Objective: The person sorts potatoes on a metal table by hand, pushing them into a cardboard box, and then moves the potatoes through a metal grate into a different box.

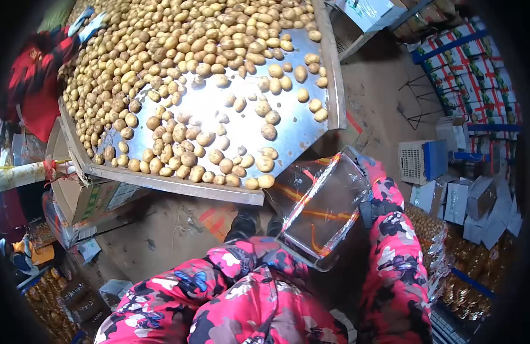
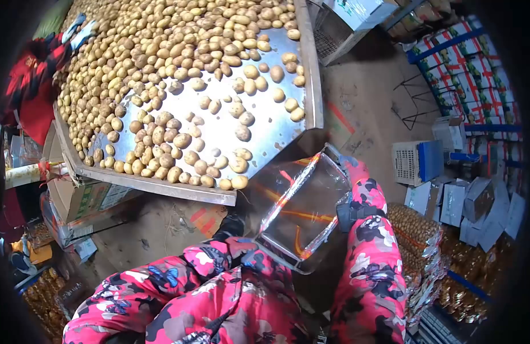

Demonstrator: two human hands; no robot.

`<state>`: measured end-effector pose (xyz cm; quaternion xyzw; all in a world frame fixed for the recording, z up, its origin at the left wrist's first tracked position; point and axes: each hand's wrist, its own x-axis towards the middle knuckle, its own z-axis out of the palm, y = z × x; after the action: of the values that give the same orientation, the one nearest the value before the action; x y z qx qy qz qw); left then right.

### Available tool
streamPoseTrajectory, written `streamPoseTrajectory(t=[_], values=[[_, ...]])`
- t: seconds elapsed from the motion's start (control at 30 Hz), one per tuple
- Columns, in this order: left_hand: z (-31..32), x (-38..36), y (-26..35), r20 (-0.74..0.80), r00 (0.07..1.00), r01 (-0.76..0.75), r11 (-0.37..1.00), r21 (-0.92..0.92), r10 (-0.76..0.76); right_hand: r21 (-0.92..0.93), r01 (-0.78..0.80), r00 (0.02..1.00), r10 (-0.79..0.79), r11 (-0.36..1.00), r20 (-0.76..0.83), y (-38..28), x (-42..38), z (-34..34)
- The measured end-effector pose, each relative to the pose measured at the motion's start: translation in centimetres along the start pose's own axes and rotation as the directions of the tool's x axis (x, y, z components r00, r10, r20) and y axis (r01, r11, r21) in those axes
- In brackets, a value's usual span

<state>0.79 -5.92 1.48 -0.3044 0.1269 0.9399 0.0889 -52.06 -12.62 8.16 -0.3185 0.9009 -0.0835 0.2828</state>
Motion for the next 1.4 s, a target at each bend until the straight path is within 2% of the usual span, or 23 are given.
streamPoseTrajectory(t=[0.07,0.1,0.17,0.23,0.33,0.5,0.73,0.93,1.03,1.17,1.23,1.27,1.3,1.33,1.37,1.4], values=[[0.2,-2.5,4.9,-0.034,0.993,-0.104,0.979,0.173,0.111,-0.01,-0.07,0.985,0.067,0.998,-0.158,-0.2,1.4,1.9],[3.6,-5.5,7.7,-0.22,0.97,-0.08,0.991,0.106,0.101,-0.013,-0.104,0.962,0.098,0.994,-0.255,-0.1,1.3,2.5],[1.8,-5.0,7.8,-0.333,0.901,-0.229,0.957,0.181,0.278,-0.036,-0.142,0.985,0.137,0.989,-0.106,-1.2,2.3,2.3],[0.6,-4.6,8.9,-0.421,0.803,-0.337,0.904,0.264,0.422,-0.059,-0.189,0.98,0.184,0.98,-0.079,-2.9,4.1,2.7],[0.0,-4.9,11.9,-0.485,0.732,-0.374,0.877,0.302,0.479,-0.035,-0.225,0.965,0.218,0.974,-0.146,-3.6,6.2,4.4],[1.7,-5.4,14.8,-0.565,0.638,-0.416,0.852,0.319,0.523,-0.079,-0.22,0.965,0.206,0.972,-0.161,-5.3,5.6,4.9],[6.1,-2.6,18.2,-0.606,0.56,-0.453,0.821,0.347,0.565,-0.111,-0.185,0.97,0.163,0.977,-0.181,-6.8,5.4,5.2],[9.2,0.7,20.6,-0.604,0.542,-0.439,0.81,0.389,0.584,-0.156,-0.134,0.973,0.1,0.979,-0.208,-7.1,4.3,4.8],[8.6,-1.1,18.3,-0.574,0.601,-0.363,0.83,0.423,0.555,-0.207,-0.107,0.973,0.06,0.972,-0.224,-6.7,2.9,4.1],[6.3,-10.1,14.5,-0.468,0.721,-0.238,0.816,0.527,0.512,-0.381,-0.065,0.948,-0.063,0.922,-0.312,-5.9,-2.9,2.7],[8.8,-18.6,16.6,-0.398,0.716,-0.219,0.726,0.652,0.574,-0.442,0.034,0.929,-0.192,0.896,-0.317,-7.4,-7.8,1.7],[13.0,-23.2,19.5,-0.377,0.69,-0.202,0.665,0.719,0.617,-0.431,0.133,0.912,-0.28,0.892,-0.298,-9.3,-10.6,1.3],[15.5,-26.4,21.2,-0.273,0.506,-0.185,0.412,0.892,0.818,-0.42,0.231,0.888,-0.366,0.878,-0.277,-11.4,-13.3,0.9],[21.7,-30.6,24.2,-0.271,0.383,-0.173,0.356,0.918,0.883,-0.363,0.36,0.855,-0.459,0.859,-0.239,-15.7,-16.7,1.4],[24.1,-33.5,25.9,0.076,0.17,-0.046,-0.069,0.997,0.982,-0.38,0.517,0.725,-0.628,0.767,-0.282,-19.9,-18.3,3.7],[24.8,-34.7,27.5,0.309,-0.084,-0.261,-0.32,0.911,0.947,-0.056,0.604,0.778,-0.604,0.795,-0.173,-25.6,-20.7,4.9]])
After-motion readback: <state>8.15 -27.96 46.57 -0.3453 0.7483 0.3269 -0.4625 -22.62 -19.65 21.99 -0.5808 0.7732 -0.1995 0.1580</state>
